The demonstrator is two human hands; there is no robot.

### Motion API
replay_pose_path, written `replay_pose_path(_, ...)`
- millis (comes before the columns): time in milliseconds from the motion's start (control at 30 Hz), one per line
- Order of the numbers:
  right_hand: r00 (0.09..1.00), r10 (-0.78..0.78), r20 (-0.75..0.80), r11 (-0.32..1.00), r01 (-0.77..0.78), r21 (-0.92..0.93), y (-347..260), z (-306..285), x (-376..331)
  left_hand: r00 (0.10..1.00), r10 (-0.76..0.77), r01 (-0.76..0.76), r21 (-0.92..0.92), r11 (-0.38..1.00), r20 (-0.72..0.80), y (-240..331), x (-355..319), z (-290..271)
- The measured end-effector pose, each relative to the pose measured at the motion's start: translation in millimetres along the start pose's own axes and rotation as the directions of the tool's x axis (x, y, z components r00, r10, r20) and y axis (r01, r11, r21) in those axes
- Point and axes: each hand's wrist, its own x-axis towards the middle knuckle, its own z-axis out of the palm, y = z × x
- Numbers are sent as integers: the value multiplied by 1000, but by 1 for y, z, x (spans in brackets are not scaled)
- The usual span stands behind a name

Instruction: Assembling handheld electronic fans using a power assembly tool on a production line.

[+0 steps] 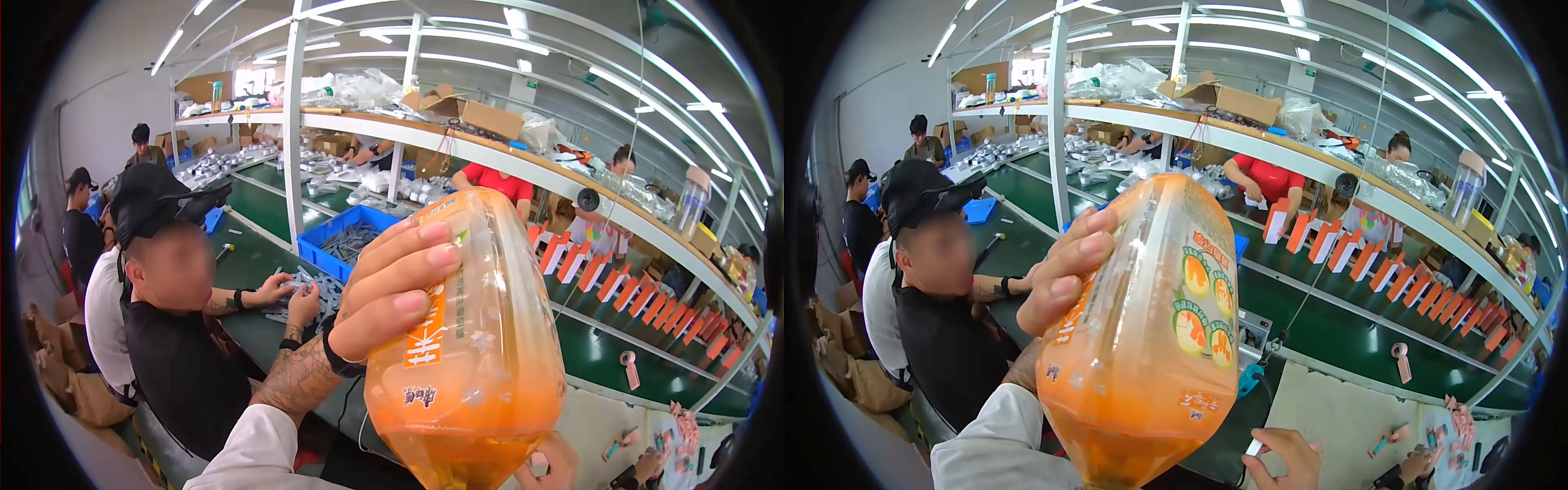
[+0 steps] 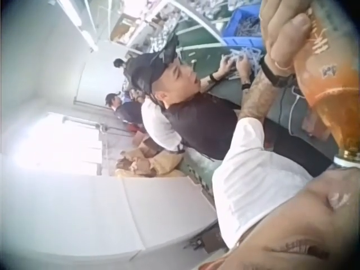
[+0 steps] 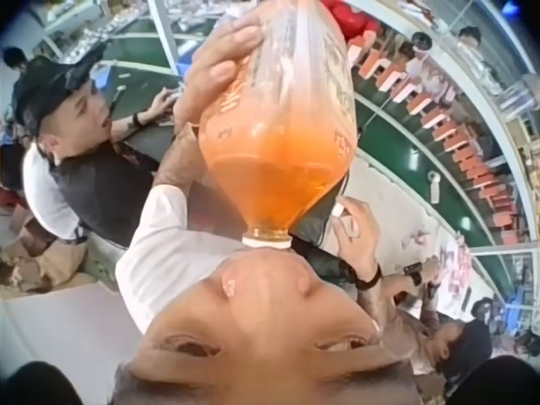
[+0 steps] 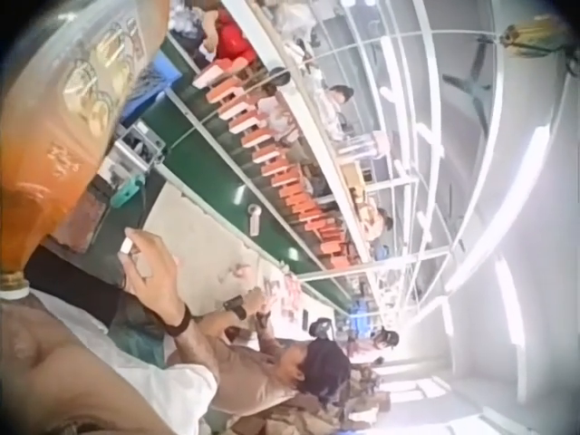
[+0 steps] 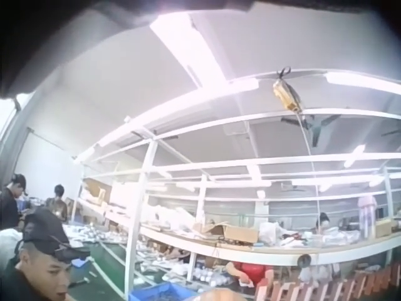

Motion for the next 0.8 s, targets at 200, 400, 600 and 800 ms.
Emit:
replay_pose_path(200,1000,-2,4,1000,2,6,-7,2,0,1000,-2,2,-21,1000,-3,3,7,-4)
replay_pose_path(400,1000,-18,-4,1000,18,19,-1,3,4,1000,24,-25,-18,1000,-11,-4,10,-2)
replay_pose_path(600,999,-41,-6,999,42,30,-7,4,8,998,18,-20,-27,999,-61,-2,13,1)
replay_pose_path(800,999,-47,0,999,47,17,-7,5,8,994,46,-53,-70,996,-96,-5,4,-2)
